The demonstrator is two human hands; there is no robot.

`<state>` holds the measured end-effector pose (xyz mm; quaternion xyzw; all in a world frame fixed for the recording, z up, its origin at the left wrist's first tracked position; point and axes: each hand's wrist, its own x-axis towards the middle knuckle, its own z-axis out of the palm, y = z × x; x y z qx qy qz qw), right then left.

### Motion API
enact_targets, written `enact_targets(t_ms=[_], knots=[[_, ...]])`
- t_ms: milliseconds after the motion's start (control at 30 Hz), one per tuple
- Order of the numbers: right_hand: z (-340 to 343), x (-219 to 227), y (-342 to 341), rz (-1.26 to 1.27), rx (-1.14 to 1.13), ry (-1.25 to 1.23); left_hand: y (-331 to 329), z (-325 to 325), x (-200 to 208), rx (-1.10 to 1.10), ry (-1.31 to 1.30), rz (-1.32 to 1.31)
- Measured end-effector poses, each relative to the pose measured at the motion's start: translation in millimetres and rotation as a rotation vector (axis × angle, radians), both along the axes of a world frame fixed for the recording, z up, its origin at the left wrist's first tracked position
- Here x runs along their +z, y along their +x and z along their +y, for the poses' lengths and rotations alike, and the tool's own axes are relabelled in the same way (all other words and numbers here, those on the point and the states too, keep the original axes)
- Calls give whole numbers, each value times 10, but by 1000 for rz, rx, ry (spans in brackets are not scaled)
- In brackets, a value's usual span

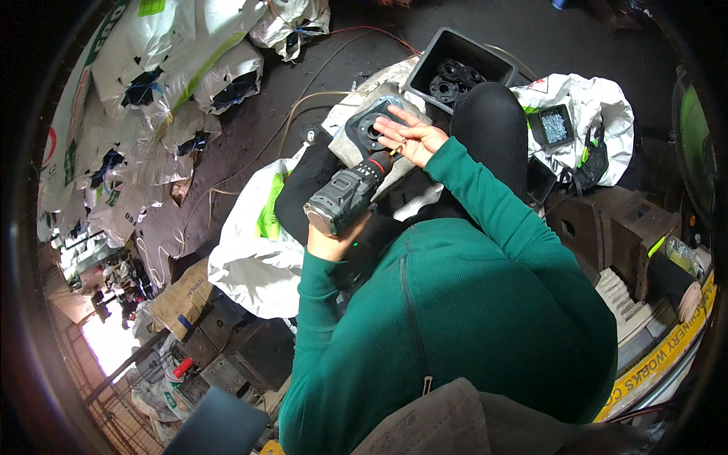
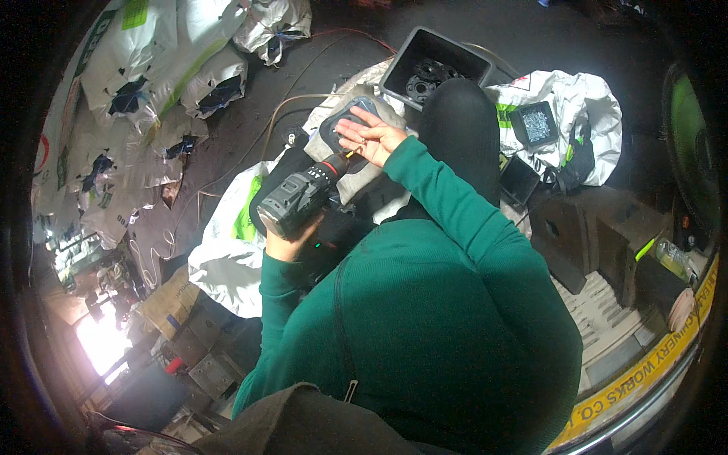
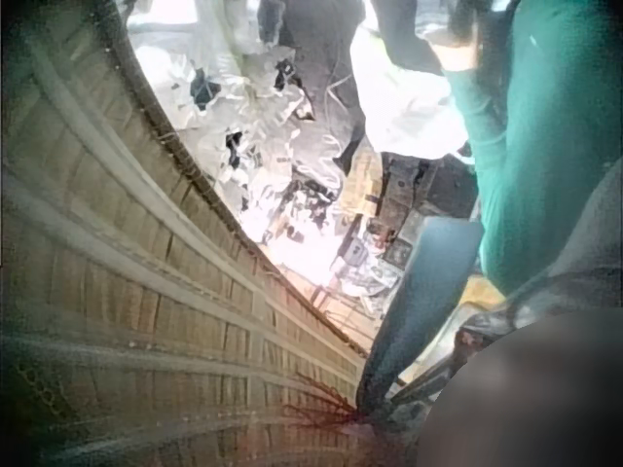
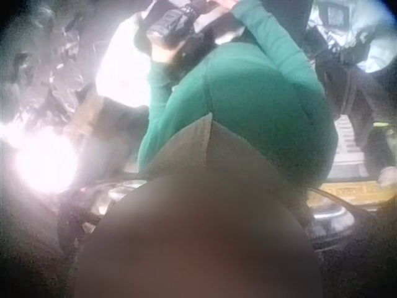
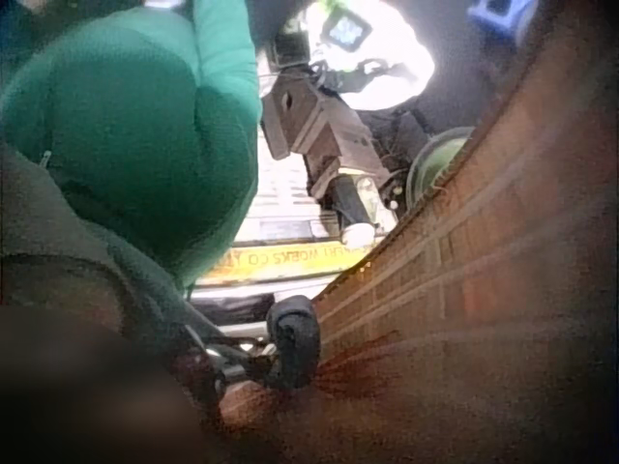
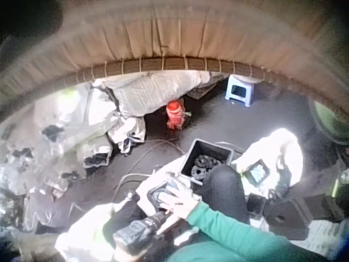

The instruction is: The person sits on the floor and uses a cordless drill to fasten small metal rings onto a dark mechanical housing. They repeatedly pick up rings from a nearby container, position them on the housing, and tighten them with the drill.

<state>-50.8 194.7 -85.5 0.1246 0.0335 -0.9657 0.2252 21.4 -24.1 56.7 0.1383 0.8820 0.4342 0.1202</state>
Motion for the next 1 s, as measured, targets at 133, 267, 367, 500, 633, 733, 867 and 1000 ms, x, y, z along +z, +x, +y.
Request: enact_targets(t_ms=[133,267,367,500,633,733,867,1000], knots=[[-124,140,3,-70,-76,10,3,-29,68,-16,-58,120],[-218,175,32,-62,-97,-33,-22,-52,80,0,-59,148],[-271,169,18,-90,-114,0,-39,-51,89,-12,-41,143],[-342,150,-29,-147,-139,71,-113,-12,108,-123,-223,286],[-400,135,-85,-183,-156,94,-193,29,103,-196,-356,360],[-392,111,-127,-181,-126,61,-235,7,104,-164,-320,296],[-369,52,-159,-182,-86,5,-302,-28,114,-220,-354,332],[-375,7,-195,-201,-39,99,-316,21,138,-204,-441,323]])
